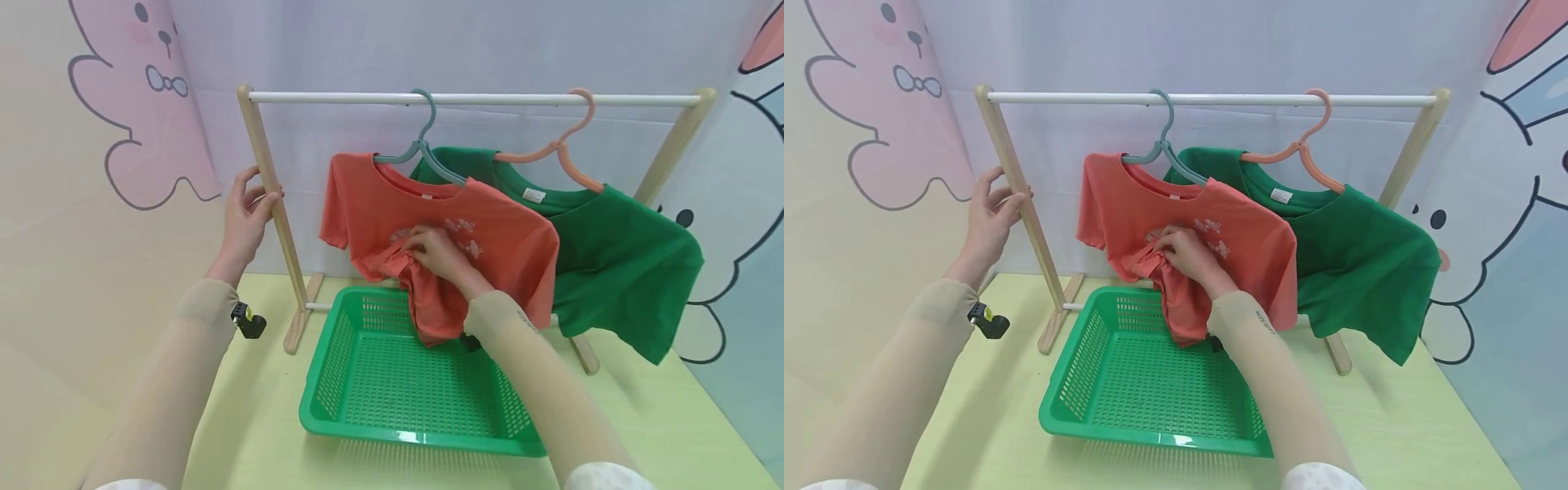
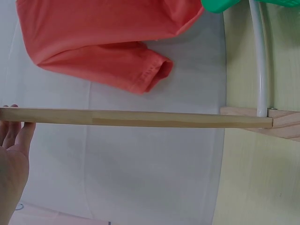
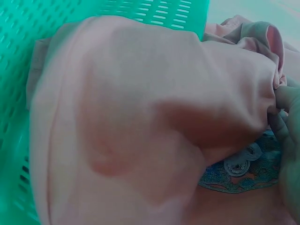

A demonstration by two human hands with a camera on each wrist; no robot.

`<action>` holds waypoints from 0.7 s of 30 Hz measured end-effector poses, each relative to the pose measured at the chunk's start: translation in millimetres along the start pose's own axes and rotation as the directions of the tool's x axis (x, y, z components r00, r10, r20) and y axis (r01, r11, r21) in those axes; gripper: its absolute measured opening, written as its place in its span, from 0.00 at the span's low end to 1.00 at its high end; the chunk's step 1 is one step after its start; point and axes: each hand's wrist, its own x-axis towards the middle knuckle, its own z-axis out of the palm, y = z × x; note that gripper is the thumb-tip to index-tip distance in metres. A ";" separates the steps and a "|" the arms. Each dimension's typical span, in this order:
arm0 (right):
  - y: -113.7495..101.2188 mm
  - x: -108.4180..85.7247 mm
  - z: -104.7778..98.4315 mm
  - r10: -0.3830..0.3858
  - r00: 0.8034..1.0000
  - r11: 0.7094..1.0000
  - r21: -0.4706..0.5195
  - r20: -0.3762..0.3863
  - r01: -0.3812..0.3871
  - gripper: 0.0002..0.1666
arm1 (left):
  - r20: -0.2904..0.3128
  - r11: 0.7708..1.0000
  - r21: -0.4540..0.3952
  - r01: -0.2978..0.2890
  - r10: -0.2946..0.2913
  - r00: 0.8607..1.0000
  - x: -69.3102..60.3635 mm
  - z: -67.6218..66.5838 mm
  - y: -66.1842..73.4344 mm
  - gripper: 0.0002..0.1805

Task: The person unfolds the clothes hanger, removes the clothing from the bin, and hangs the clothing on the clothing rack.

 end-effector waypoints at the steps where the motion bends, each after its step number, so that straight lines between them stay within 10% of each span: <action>1: 0.2 -0.3 0.8 -0.001 1.000 1.000 0.025 0.003 0.001 0.17 | 0.000 1.000 -0.002 -0.002 0.002 1.000 0.1 0.2 0.0 0.27; 7: -0.4 -3.7 0.3 -0.046 0.998 0.989 0.144 0.049 0.039 0.33 | -0.001 1.000 -0.027 -0.007 0.007 1.000 1.2 -1.3 -1.1 0.27; 21: -2.9 -16.7 0.6 -0.114 0.991 0.986 0.129 0.074 0.104 0.34 | -0.001 1.000 -0.015 0.000 0.000 1.000 0.4 0.5 -0.9 0.27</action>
